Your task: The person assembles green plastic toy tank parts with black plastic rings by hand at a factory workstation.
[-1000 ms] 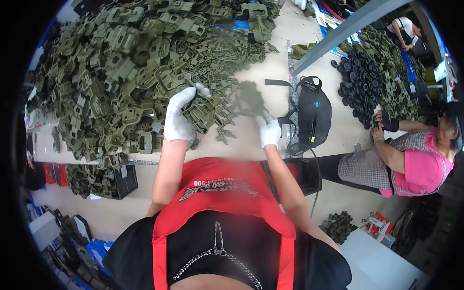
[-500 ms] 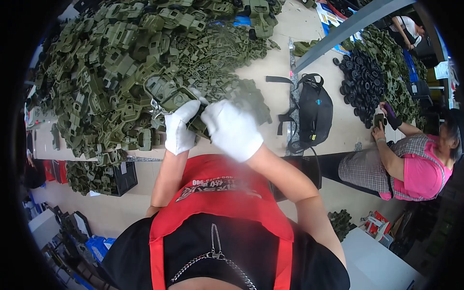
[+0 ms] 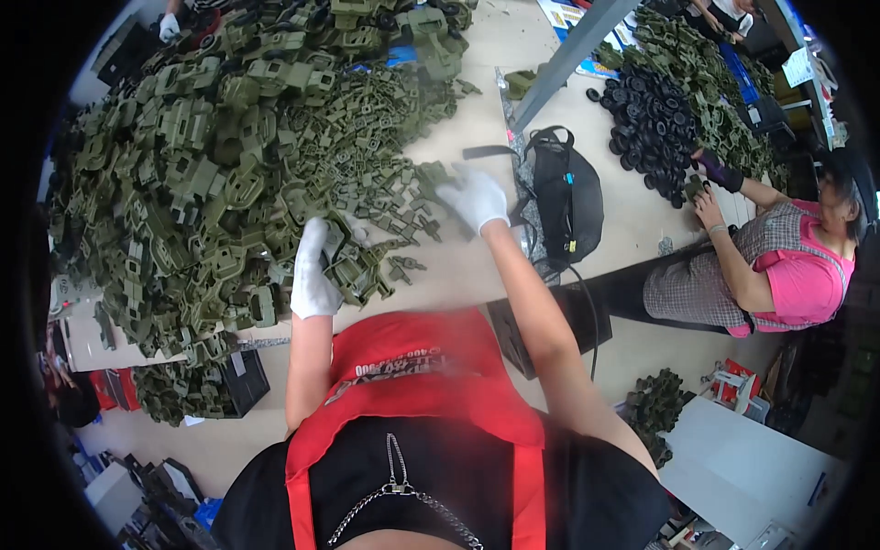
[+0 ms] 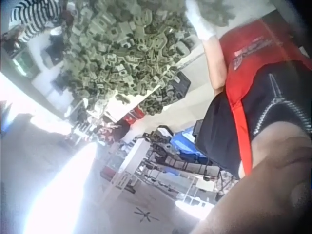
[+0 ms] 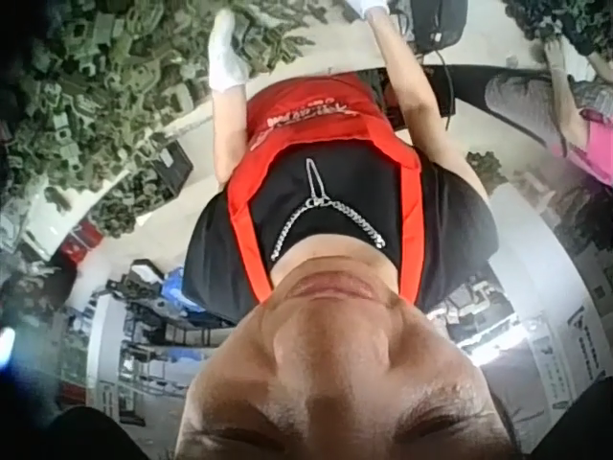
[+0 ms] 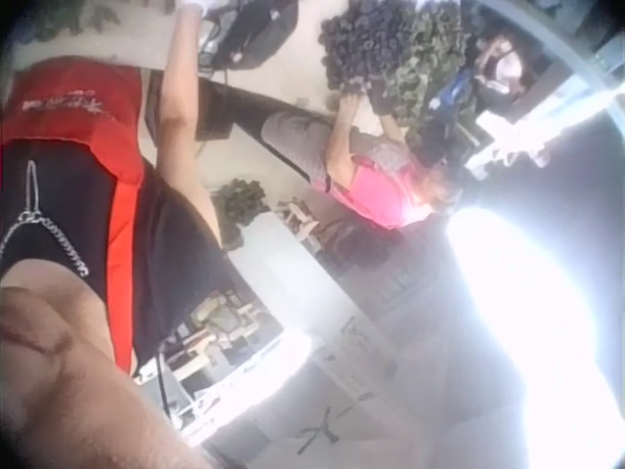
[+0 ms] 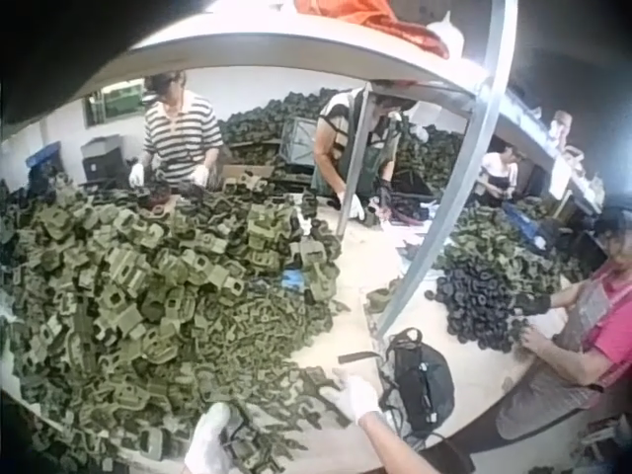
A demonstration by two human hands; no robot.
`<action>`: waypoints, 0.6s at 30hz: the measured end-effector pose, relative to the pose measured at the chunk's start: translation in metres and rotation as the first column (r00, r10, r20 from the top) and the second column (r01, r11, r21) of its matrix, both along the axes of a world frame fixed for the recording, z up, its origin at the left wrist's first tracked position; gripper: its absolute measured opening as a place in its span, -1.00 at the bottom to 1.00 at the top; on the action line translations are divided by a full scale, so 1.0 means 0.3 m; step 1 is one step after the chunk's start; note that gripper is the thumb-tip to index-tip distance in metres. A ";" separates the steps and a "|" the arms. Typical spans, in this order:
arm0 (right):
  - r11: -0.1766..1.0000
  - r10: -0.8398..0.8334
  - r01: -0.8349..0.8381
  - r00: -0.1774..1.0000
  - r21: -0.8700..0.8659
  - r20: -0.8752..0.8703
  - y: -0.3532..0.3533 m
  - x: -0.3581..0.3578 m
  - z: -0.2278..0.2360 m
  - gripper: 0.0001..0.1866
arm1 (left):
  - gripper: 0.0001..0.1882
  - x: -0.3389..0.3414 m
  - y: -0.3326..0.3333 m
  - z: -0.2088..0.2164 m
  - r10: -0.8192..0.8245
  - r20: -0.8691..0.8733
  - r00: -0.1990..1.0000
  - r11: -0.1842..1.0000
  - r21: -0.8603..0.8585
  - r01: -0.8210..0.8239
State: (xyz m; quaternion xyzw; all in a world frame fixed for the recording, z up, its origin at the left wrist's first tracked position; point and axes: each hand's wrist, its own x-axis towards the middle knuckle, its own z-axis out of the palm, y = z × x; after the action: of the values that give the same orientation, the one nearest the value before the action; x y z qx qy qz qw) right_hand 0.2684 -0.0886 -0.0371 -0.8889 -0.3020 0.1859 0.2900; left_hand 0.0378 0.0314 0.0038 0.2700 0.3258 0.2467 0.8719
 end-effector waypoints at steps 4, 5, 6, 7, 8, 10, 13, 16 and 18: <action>0.996 -0.029 0.033 0.999 -0.089 0.040 -0.029 0.096 -0.267 -0.44 | -0.22 0.032 -0.013 -0.012 0.019 -0.035 0.999 0.999 0.040 -0.018; 0.989 0.017 -0.004 0.996 -0.145 0.090 -0.023 0.131 -0.284 -0.47 | -0.10 0.034 -0.017 -0.011 -0.011 -0.014 1.000 0.999 0.050 0.012; 0.979 0.052 -0.023 0.989 -0.204 0.137 -0.028 0.155 -0.301 -0.50 | -0.05 0.035 -0.011 -0.014 -0.083 0.051 0.995 0.988 0.134 0.076; 0.999 0.003 -0.003 1.000 -0.048 -0.010 -0.011 0.159 -0.240 -0.49 | -0.04 0.031 -0.005 -0.028 -0.068 0.040 0.997 0.980 0.189 0.059; 0.994 -0.023 0.040 0.986 0.100 -0.165 -0.008 0.150 -0.177 -0.48 | -0.02 0.020 -0.003 -0.034 -0.055 0.032 0.998 0.969 0.243 0.046; 0.871 0.057 0.196 0.871 0.451 -0.489 0.010 0.059 0.078 -0.55 | 0.01 0.020 -0.012 -0.024 -0.038 0.069 0.997 0.940 0.342 0.012; 0.833 0.307 -0.266 0.952 0.485 -0.004 -0.004 -0.109 0.367 -0.63 | -0.07 0.025 -0.025 -0.091 -0.081 0.145 0.986 0.941 0.337 0.028; 0.849 0.334 -0.449 0.865 0.278 0.375 0.042 -0.272 0.511 -0.66 | -0.03 0.022 -0.058 0.063 -0.268 0.239 0.933 0.894 0.422 0.149; 0.877 0.374 -0.450 0.860 0.170 0.346 0.056 -0.315 0.514 -0.67 | -0.13 0.052 -0.056 0.057 -0.378 0.697 0.610 0.926 0.283 0.250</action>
State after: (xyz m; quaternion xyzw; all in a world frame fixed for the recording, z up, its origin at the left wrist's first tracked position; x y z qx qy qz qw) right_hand 0.1740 -0.0718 0.1170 -0.7779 -0.5477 0.0670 0.3006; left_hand 0.0535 0.0147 0.0208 0.2672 -0.1289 0.2024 0.9333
